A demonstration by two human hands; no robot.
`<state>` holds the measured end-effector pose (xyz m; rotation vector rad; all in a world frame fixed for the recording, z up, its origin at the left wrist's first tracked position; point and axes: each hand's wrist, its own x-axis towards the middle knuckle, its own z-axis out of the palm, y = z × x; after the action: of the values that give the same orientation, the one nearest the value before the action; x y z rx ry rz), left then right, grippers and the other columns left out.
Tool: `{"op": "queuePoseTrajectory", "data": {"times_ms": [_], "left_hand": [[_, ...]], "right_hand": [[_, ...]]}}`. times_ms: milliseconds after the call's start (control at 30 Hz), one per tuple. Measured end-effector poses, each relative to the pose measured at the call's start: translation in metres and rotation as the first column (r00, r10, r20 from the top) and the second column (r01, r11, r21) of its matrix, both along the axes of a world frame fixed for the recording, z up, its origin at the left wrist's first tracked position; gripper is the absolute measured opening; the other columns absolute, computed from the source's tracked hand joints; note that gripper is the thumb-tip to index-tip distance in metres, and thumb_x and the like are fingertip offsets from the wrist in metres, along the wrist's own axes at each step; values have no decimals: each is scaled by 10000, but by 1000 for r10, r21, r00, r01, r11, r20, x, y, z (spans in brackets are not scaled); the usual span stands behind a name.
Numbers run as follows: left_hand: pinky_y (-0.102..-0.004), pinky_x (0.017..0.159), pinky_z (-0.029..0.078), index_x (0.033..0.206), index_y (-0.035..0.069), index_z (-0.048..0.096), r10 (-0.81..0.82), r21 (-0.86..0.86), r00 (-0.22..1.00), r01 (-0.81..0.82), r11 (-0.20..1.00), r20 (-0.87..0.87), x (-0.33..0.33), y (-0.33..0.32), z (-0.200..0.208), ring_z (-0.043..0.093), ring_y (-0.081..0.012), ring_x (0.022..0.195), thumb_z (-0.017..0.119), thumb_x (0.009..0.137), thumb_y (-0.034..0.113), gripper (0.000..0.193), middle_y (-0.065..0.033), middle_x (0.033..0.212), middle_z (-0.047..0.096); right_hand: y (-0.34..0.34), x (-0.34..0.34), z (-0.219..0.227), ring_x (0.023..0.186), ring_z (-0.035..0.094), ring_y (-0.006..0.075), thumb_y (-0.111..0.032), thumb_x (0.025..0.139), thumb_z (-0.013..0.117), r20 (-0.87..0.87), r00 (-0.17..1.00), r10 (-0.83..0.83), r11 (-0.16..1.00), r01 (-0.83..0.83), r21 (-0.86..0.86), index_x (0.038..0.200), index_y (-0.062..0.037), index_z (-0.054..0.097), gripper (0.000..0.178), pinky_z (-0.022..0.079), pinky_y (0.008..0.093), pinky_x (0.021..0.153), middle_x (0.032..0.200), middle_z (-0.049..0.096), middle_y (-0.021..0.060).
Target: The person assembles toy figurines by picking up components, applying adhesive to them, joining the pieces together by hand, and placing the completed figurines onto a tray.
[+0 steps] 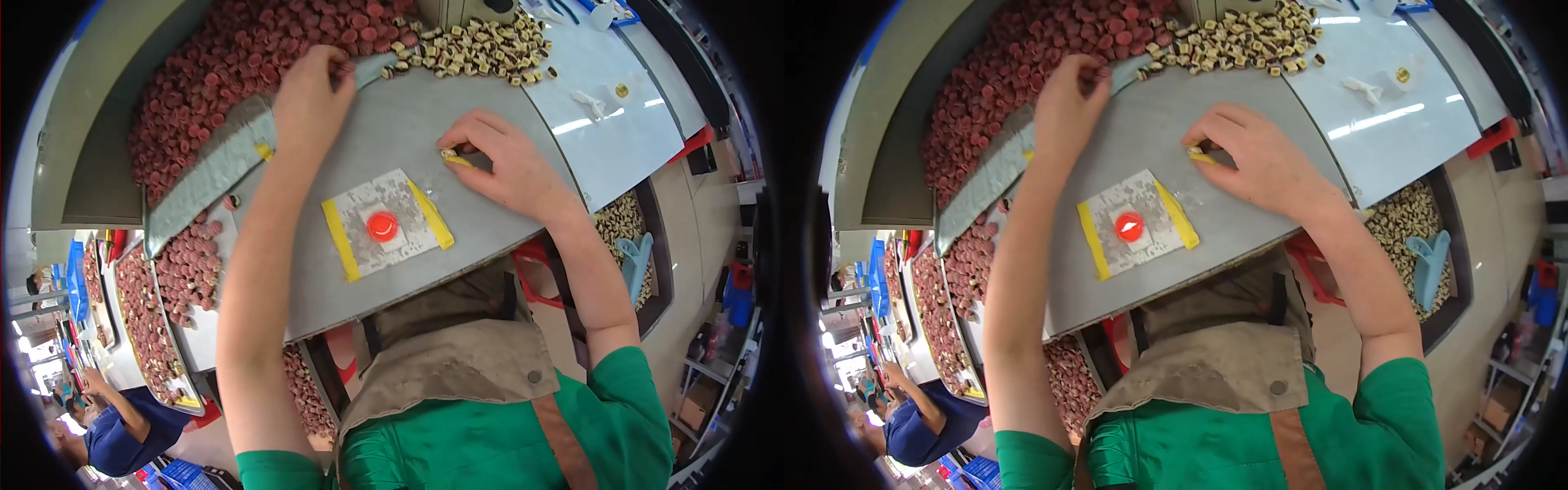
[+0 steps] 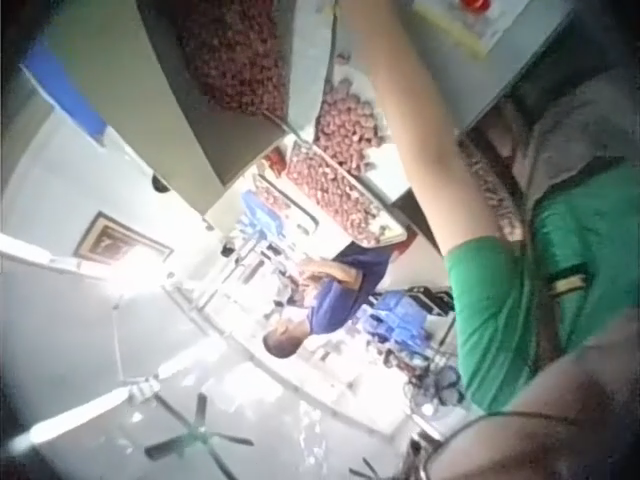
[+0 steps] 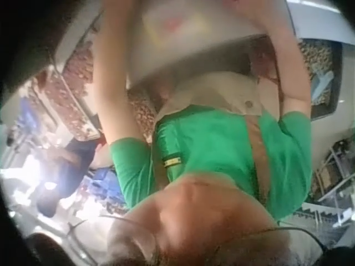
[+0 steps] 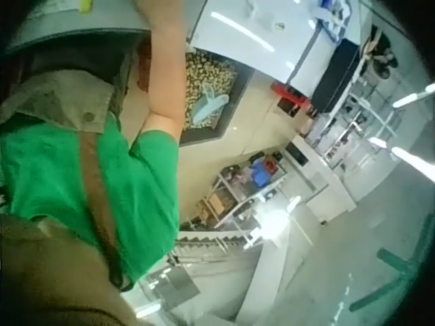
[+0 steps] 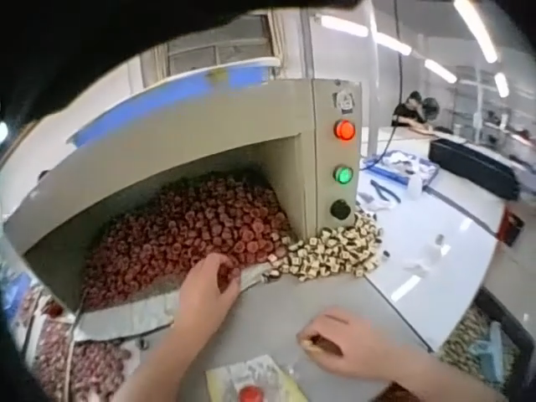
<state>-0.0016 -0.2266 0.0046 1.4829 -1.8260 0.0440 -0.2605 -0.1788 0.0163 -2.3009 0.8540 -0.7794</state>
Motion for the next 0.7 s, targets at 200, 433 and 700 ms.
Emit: {"op": "queuePoseTrajectory", "data": {"times_ms": [200,433,700], "left_hand": [[-357,717,486,1064,61,585,79,45,997,-79,996,1,46,67,4,613,-269,821,606,842,87,225,-138,910,599],[-253,823,468,1238,23,540,268,405,499,190,894,-824,32,172,18,580,-126,936,556,943,140,318,-50,1030,591],[-259,799,497,1305,0,433,235,-73,-500,520,851,-834,-7,215,5,565,-118,896,496,974,139,365,-106,1112,564]], "right_hand": [[8,1,2,864,597,208,-55,820,643,-24,1000,-15,999,16,39,1026,-59,593,213,511,295,752,977,572,71],[11,4,11,866,588,266,-67,833,621,-179,984,27,993,-48,-109,1028,-51,609,196,479,333,757,961,598,93],[21,26,33,882,580,293,-57,839,590,-396,918,28,985,-94,-147,1009,-29,603,172,468,356,760,950,593,110]]}}
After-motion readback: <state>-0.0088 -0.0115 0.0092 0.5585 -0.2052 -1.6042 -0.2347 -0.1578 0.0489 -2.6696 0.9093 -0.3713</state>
